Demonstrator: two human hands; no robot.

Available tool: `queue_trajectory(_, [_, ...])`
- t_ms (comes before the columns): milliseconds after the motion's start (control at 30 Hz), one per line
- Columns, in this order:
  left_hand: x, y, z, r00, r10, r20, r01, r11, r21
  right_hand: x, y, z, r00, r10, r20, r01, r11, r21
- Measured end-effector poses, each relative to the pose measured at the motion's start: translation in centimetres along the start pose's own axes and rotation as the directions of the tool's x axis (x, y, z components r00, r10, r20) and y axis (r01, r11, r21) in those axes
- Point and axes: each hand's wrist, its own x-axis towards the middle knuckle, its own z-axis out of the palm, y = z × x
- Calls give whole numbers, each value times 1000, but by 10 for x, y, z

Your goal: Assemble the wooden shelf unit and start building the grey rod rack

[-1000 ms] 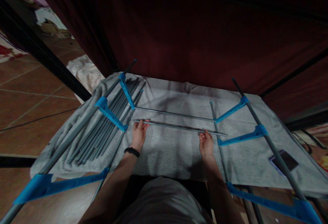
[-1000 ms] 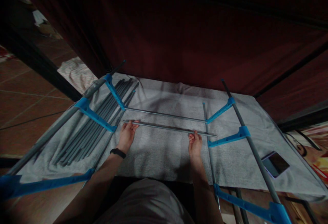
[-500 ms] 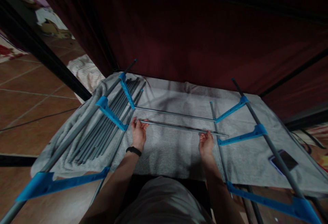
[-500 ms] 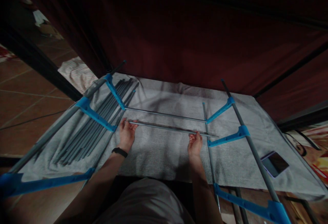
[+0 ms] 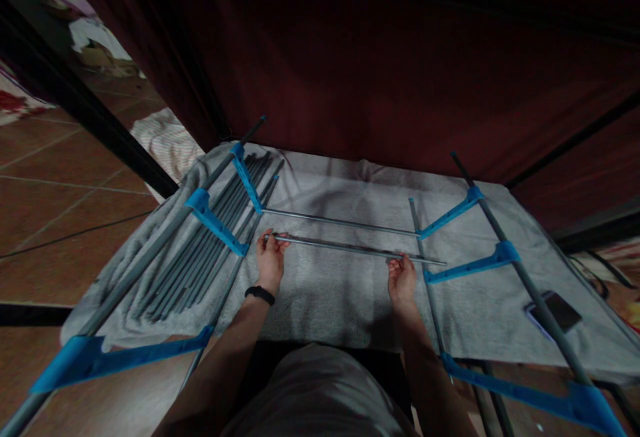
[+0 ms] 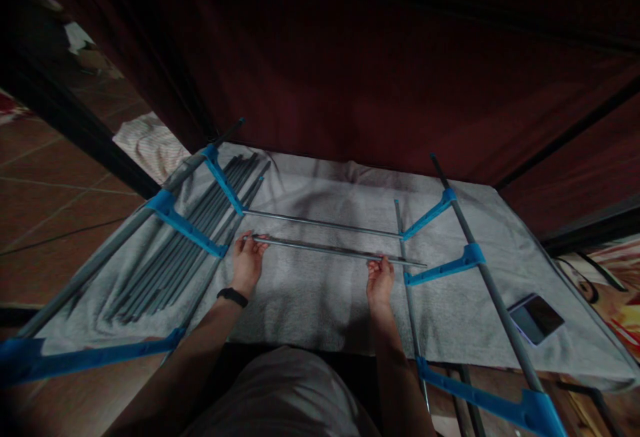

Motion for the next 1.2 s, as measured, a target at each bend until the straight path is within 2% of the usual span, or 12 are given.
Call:
queue_trajectory(167, [0, 0, 0, 1000, 15, 4, -15, 999, 33, -1, -3, 2, 998, 64, -24, -63, 997, 45])
queue_trajectory(367, [2, 0, -1, 1000, 11, 14, -11, 1000, 17, -2, -4, 2, 999, 49, 13, -49, 999, -4])
queue_trajectory(533, [2, 2, -1, 999, -11, 32, 10, 1000, 17, -3, -4, 2, 996, 93, 4, -93, 996, 7])
queue_trajectory(867, [0, 3, -2, 998, -37, 41, 39, 998, -47, -3, -7, 3, 997, 82, 13, -82, 996, 17])
queue_trajectory(1200, [2, 3, -4, 997, -60, 56, 63, 996, -65, -3, -7, 1, 986, 161, 50, -165, 979, 118])
